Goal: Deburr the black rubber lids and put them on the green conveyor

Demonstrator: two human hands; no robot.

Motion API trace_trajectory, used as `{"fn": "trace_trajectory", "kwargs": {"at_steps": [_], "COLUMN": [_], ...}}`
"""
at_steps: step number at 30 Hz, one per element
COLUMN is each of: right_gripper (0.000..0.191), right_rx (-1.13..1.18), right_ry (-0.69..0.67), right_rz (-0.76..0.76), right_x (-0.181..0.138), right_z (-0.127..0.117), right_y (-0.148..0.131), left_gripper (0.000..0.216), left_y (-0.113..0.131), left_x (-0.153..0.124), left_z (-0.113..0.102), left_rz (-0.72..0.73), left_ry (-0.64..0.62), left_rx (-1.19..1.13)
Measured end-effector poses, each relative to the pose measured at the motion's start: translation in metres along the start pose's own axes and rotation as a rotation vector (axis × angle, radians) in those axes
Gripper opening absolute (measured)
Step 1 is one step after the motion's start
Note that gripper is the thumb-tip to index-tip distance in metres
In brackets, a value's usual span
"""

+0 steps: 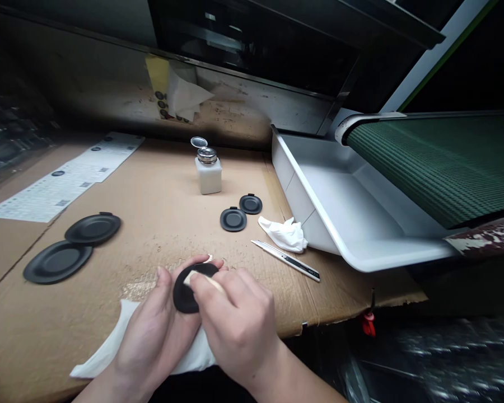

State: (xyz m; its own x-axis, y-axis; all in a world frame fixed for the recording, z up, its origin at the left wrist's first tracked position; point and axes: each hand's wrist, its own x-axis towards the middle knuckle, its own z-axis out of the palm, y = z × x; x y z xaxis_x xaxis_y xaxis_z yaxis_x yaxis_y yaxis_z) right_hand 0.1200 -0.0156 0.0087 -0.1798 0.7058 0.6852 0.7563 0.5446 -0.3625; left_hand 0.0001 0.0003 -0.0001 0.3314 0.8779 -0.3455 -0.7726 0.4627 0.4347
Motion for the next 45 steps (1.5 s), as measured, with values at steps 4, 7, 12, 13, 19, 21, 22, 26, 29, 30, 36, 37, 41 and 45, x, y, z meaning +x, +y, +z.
{"fn": "trace_trajectory", "kwargs": {"at_steps": [4,7,12,13,19,21,22,26,29,30,36,37,41,45], "right_gripper": [0.018,0.016,0.016,0.016,0.020,0.021,0.021,0.021,0.024,0.025,0.021,0.021,0.023,0.020], "right_rx": [-0.164,-0.218,0.077,0.113,0.023,-0.005,-0.027,-0.086,-0.049,-0.031,-0.066,-0.069,-0.016,-0.054], "right_ry": [0.034,0.036,0.105,0.150,0.051,-0.020,-0.032,-0.001,-0.079,-0.121,-0.120,-0.106,-0.184,-0.192], "right_rz": [-0.007,-0.001,0.153,0.184,0.065,-0.016,-0.041,-0.079,-0.129,-0.162,-0.167,-0.154,-0.204,-0.199], "right_x": [0.003,0.013,0.035,0.036,0.014,0.007,0.006,0.007,0.006,0.006,0.013,0.013,0.010,0.015], "right_z": [0.025,0.036,0.018,0.010,-0.010,-0.001,0.004,0.021,0.021,0.019,0.015,0.016,0.016,0.012], "right_y": [-0.007,-0.009,-0.004,-0.002,0.004,0.003,0.002,-0.001,-0.004,-0.005,-0.002,-0.002,-0.006,-0.002], "left_gripper": [0.035,0.030,0.032,0.035,0.044,0.048,0.049,0.042,0.047,0.050,0.051,0.049,0.056,0.055], "left_y": [0.000,-0.001,-0.002,-0.001,0.000,0.000,0.000,0.001,0.001,0.001,0.000,0.000,0.001,0.001], "left_x": [0.002,0.003,0.000,0.000,0.000,0.001,0.001,0.000,-0.002,-0.003,-0.002,-0.002,-0.003,-0.001], "left_z": [0.001,0.001,-0.002,-0.002,-0.001,0.000,0.001,0.000,0.000,0.000,0.001,0.001,0.001,0.002], "left_rz": [0.023,0.056,0.053,0.051,0.024,0.017,0.018,0.040,0.027,0.021,0.023,0.021,-0.012,-0.001], "left_ry": [0.039,0.111,0.047,0.018,0.008,-0.001,-0.006,0.019,0.026,0.022,0.013,0.014,0.023,-0.008], "left_rx": [0.014,0.017,-0.005,-0.006,0.001,0.001,0.004,0.020,0.038,0.043,0.021,0.016,0.039,0.027]}}
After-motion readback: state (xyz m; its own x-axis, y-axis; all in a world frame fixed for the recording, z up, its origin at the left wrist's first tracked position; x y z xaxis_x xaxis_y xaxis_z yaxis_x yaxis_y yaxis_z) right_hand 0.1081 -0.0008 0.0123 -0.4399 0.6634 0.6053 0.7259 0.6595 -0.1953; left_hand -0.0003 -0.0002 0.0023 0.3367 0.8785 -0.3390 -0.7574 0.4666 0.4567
